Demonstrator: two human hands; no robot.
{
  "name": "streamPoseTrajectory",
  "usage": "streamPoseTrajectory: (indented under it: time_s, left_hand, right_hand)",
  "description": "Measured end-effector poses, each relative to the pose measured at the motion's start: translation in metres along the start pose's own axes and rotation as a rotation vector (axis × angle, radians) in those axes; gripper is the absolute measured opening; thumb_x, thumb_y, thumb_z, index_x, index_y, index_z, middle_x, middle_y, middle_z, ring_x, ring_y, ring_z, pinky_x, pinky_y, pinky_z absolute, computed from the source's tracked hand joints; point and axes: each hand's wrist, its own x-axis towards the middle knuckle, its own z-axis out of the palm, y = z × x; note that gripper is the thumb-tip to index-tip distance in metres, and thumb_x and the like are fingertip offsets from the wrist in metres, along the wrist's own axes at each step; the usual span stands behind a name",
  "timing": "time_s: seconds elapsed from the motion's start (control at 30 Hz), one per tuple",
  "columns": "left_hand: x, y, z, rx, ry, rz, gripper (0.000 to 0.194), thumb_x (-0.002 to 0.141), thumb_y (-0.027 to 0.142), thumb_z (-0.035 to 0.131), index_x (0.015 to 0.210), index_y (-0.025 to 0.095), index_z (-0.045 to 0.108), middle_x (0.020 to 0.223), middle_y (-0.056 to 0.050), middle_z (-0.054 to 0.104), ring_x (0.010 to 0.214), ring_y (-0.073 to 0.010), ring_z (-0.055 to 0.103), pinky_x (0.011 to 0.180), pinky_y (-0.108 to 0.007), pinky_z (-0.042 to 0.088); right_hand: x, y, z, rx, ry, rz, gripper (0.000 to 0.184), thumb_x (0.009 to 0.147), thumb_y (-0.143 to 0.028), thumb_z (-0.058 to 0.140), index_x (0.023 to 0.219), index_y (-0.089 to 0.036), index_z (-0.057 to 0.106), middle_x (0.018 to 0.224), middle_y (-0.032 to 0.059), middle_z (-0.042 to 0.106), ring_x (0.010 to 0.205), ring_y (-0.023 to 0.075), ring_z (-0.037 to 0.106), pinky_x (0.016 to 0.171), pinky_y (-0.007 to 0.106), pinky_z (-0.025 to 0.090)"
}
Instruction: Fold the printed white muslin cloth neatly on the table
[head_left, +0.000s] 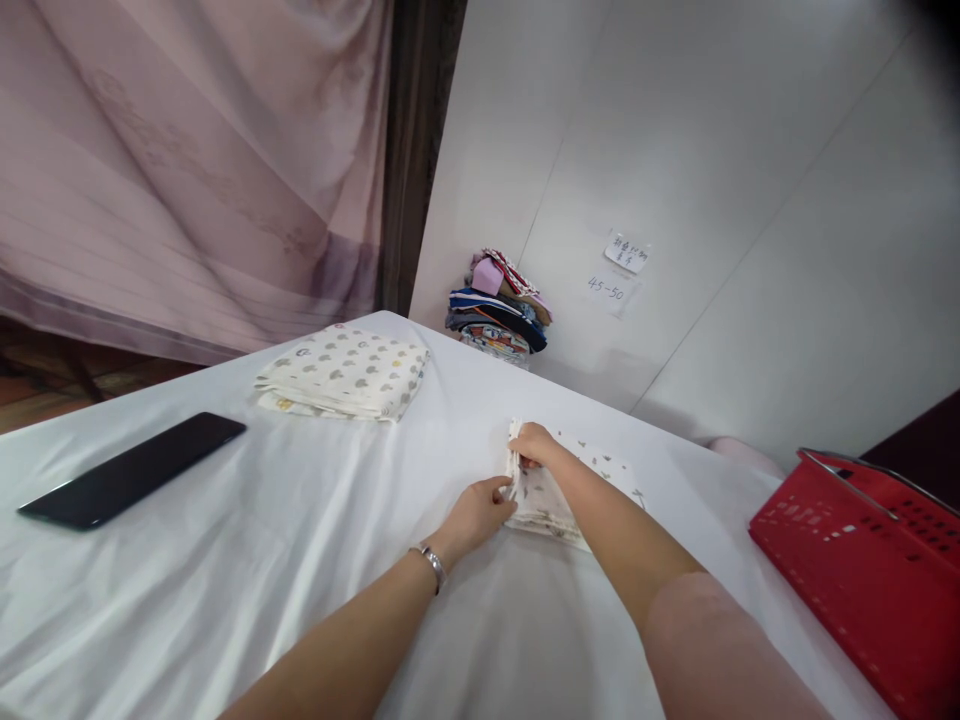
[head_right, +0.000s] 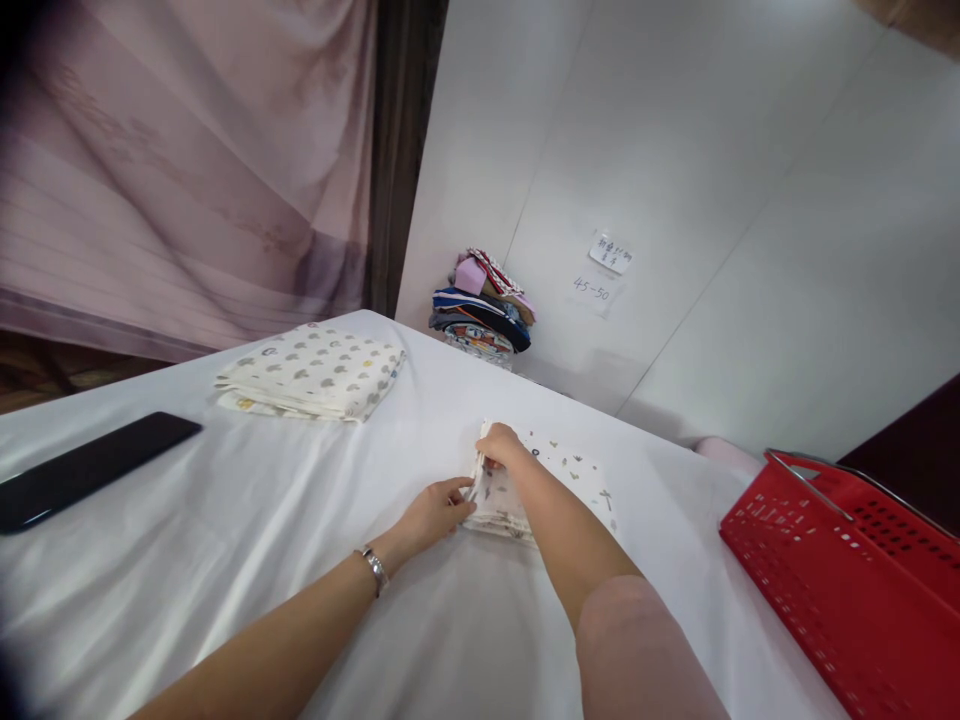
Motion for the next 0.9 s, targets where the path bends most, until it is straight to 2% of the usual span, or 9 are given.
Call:
streamPoseTrajectory:
  time_s: [0.1,0.23,0.3,0.37,0.5,0.7,0.9]
  left_hand:
    - [0.0,0.0,0.001,0.002,-0.008,-0.005,0.042,0.072,0.026,0.051,0.112,0.017,0.059,0.065,0.002,0.06,0.051,-0.0094,0.049,0.051,-0.02,0.034]
    - [-0.001,0.0,0.001,0.041,-0.007,0.002,0.04,0.072,0.026,0.05,0.109,0.017,0.061,0.063,0.003,0.059,0.053,-0.01,0.049,0.052,-0.021,0.033]
    - [-0.001,0.0,0.001,0.05,0.007,0.005,0.04,0.072,0.026,0.05,0.109,0.017,0.061,0.063,0.003,0.059,0.053,-0.01,0.049,0.052,-0.02,0.033]
    - [-0.002,0.0,0.001,0.052,0.008,0.014,0.04,0.072,0.025,0.049,0.109,0.017,0.061,0.064,0.003,0.059,0.053,-0.01,0.049,0.052,-0.02,0.032]
    - [-0.002,-0.001,0.002,0.065,-0.002,0.026,0.04,0.072,0.024,0.048,0.108,0.017,0.061,0.064,0.003,0.059,0.053,-0.0104,0.049,0.051,-0.021,0.032]
    - [-0.003,0.002,0.0,0.04,-0.016,0.004,0.041,0.072,0.025,0.048,0.11,0.016,0.06,0.061,0.003,0.058,0.052,-0.0106,0.049,0.051,-0.021,0.033]
    - [-0.003,0.005,-0.003,0.005,-0.04,-0.042,0.045,0.071,0.025,0.049,0.114,0.015,0.059,0.063,0.002,0.059,0.054,-0.0114,0.051,0.052,-0.02,0.035]
  right_hand:
    - [0.0,-0.002,0.001,-0.047,0.044,0.005,0.012,0.065,-0.017,0.057,0.061,-0.011,0.067,0.048,0.0097,0.063,0.049,0.0181,0.063,0.047,0.02,0.042]
    - [-0.002,-0.002,0.004,-0.08,0.104,-0.005,0.016,0.064,-0.015,0.055,0.072,-0.012,0.069,0.066,0.0129,0.069,0.069,0.0199,0.066,0.055,0.02,0.044]
    - [-0.001,-0.001,0.005,-0.082,0.097,-0.007,0.014,0.064,-0.016,0.056,0.069,-0.012,0.069,0.064,0.012,0.069,0.067,0.0189,0.066,0.054,0.019,0.043]
    - [0.003,0.001,0.003,-0.076,0.077,-0.004,0.015,0.066,-0.02,0.056,0.063,-0.012,0.068,0.056,0.0101,0.067,0.056,0.0169,0.064,0.05,0.019,0.042]
    - [0.015,0.007,-0.002,-0.066,0.099,0.012,0.026,0.073,-0.029,0.051,0.062,-0.012,0.067,0.048,0.0078,0.063,0.045,0.0147,0.06,0.046,0.02,0.04]
    - [0.032,0.007,-0.009,-0.06,0.167,0.013,0.03,0.079,-0.033,0.047,0.075,-0.012,0.068,0.058,0.0095,0.066,0.055,0.0159,0.063,0.051,0.02,0.041]
    - [0.043,0.005,-0.013,-0.079,0.163,0.013,0.025,0.077,-0.032,0.054,0.075,-0.011,0.068,0.059,0.0108,0.066,0.059,0.0165,0.064,0.055,0.02,0.042]
